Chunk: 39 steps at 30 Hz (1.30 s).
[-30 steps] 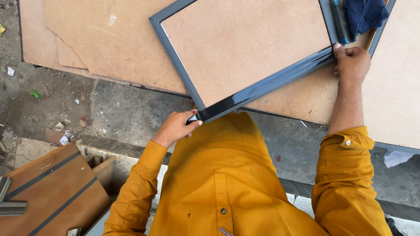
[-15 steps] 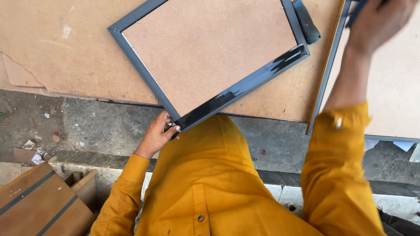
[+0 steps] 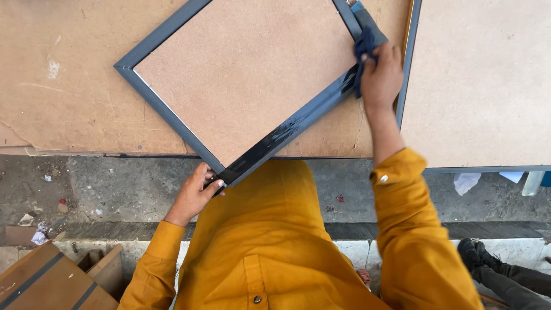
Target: The person applies black tape along the edges of rectangular frames laid on a cardboard surface. They use a cloth to smooth the tape and a utility knife to trim excess tape at the corners, repeating the process across multiple frames.
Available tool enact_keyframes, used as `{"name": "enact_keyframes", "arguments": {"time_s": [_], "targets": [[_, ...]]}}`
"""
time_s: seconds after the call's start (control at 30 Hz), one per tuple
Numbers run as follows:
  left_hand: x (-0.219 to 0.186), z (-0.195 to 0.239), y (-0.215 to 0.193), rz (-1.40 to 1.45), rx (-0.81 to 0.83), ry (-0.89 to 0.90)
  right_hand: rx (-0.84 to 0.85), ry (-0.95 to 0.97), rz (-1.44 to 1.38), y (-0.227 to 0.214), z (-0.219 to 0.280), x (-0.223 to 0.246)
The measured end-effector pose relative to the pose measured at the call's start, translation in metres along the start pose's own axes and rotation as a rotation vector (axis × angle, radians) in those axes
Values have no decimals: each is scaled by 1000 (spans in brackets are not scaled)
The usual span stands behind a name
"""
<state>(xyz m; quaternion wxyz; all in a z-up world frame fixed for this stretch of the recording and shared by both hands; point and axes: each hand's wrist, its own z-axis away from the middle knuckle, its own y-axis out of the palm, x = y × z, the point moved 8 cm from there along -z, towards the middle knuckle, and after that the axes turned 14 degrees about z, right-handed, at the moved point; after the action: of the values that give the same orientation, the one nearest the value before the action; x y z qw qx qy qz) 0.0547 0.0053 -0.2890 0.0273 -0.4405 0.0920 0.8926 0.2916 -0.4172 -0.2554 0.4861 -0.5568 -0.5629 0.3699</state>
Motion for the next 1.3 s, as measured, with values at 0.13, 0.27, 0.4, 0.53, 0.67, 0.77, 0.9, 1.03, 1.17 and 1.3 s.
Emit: {"name": "enact_keyframes", "arguments": {"time_s": [0.13, 0.27, 0.4, 0.53, 0.67, 0.77, 0.9, 1.03, 1.17, 1.3], "targets": [[0, -2, 4, 8, 8, 45, -81, -55, -21, 0, -1, 8], [4, -2, 2, 86, 53, 11, 55, -173, -15, -43, 83, 130], [1, 2, -4, -12, 124, 92, 204, -666, -402, -88, 213, 260], [-11, 11, -6, -88, 138, 216, 255, -911, -414, -91, 219, 257], [-2, 7, 1, 117, 71, -16, -16, -459, -19, -99, 54, 120], [-13, 8, 4, -37, -55, 17, -95, -240, 336, -85, -41, 40], [-23, 14, 5, -193, -179, -19, -52, -411, 281, -13, -78, 23], [-25, 11, 0, -250, -238, -62, 193, -413, 215, 47, -98, -5], [-19, 14, -6, -110, -220, 2, 508, -319, 33, 72, -120, -36], [-10, 8, -6, -89, -181, -26, 541, -274, 253, 63, -118, -45]]}}
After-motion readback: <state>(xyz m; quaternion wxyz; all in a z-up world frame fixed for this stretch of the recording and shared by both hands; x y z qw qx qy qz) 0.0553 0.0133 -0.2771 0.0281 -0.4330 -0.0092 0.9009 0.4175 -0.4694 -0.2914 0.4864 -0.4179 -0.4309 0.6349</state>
